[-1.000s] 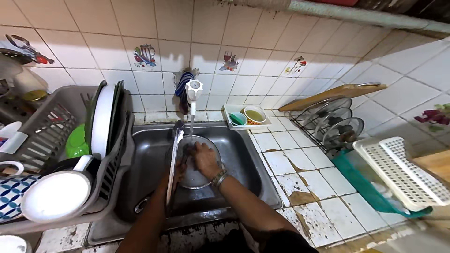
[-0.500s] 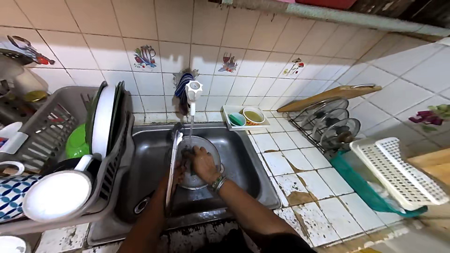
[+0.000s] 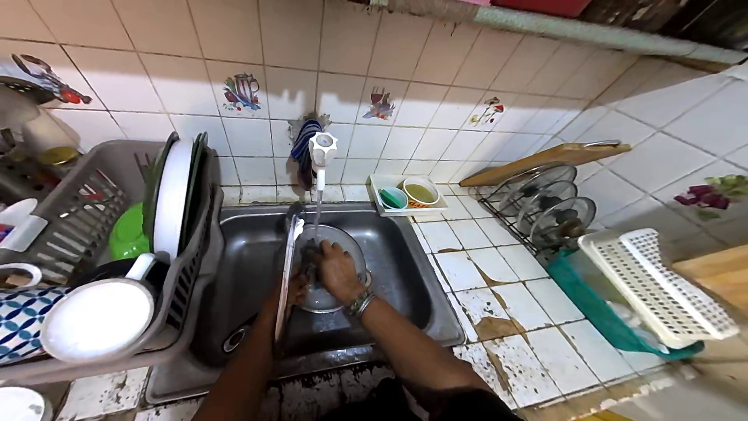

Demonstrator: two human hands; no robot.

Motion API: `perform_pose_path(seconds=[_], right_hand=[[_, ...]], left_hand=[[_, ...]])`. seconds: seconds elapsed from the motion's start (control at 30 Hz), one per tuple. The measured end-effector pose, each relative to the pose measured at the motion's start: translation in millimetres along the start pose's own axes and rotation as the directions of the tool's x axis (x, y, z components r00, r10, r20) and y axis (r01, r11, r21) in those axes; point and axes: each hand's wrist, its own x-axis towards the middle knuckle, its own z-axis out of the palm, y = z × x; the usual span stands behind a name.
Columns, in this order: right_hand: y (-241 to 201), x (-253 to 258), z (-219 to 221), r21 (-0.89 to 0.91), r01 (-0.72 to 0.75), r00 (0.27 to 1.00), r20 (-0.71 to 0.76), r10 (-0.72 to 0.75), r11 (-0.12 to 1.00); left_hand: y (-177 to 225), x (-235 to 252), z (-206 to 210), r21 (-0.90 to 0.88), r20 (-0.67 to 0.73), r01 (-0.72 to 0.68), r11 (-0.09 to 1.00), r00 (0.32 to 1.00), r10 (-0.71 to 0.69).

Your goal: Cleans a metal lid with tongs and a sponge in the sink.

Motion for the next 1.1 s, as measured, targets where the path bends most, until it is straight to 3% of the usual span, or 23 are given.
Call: perform_pose_path(seconds=[0.1,0.23,0.37,0.47,0.57,0.67,0.73,0.8,0.87,0.93,1.0,1.1], right_hand=[[14,12,-2,-0.023,-0.087,0.996,-0.006,0.087,0.996],[-1,-3,6,-0.019,0.038,0.999,-0.021,-0.038,0.999],[6,6,1,-0.027,-0.02,1.0,0.008,0.02,0.999],[-1,-1,7,0.004,0.058,0.997,-0.05,-0.058,0.998],[14,20,-8,-0.017,-0.048,0.998,0.037,0.048,0.999],[17,36,-23,0.037,-0.189,0.981,-0.038,0.19,0.981],[20,37,-28,0.139,-0.26,0.958,-0.086,0.273,0.956],[33,37,-32,0.352,-0.281,0.933,-0.116,0.34,0.892],[55,36,-27,0.657,-0.234,0.909,-0.114,0.401,0.716],[69,33,-26,0.738,-0.227,0.895,-0.1,0.435,0.635],[72,27,-28,0.673,-0.243,0.914,-0.083,0.397,0.699],[51,15,-23,0.395,-0.182,0.979,-0.013,0.204,0.901]], left_hand=[[-3,-2,6,0.001,0.058,-0.005,1.0,0.998,0.005],[-1,4,-2,-0.02,0.003,-0.002,1.0,1.0,0.002],[0,2,1,-0.017,0.021,-0.01,1.0,1.0,0.01],[4,3,-2,-0.027,-0.011,-0.005,1.0,1.0,0.004],[2,7,1,-0.012,0.012,-0.019,1.0,1.0,0.019],[4,18,2,-0.06,0.057,-0.036,0.998,0.998,0.039],[9,20,1,-0.068,0.067,-0.03,0.997,0.997,0.034],[14,18,1,-0.062,0.054,0.005,0.998,0.999,-0.002],[9,17,-2,-0.075,0.046,0.013,0.997,0.999,-0.009],[3,16,-4,-0.085,0.049,0.006,0.996,0.999,-0.002],[1,17,-3,-0.076,0.048,0.003,0.997,0.999,0.001],[3,19,0,-0.041,0.065,0.01,0.999,0.998,-0.007]])
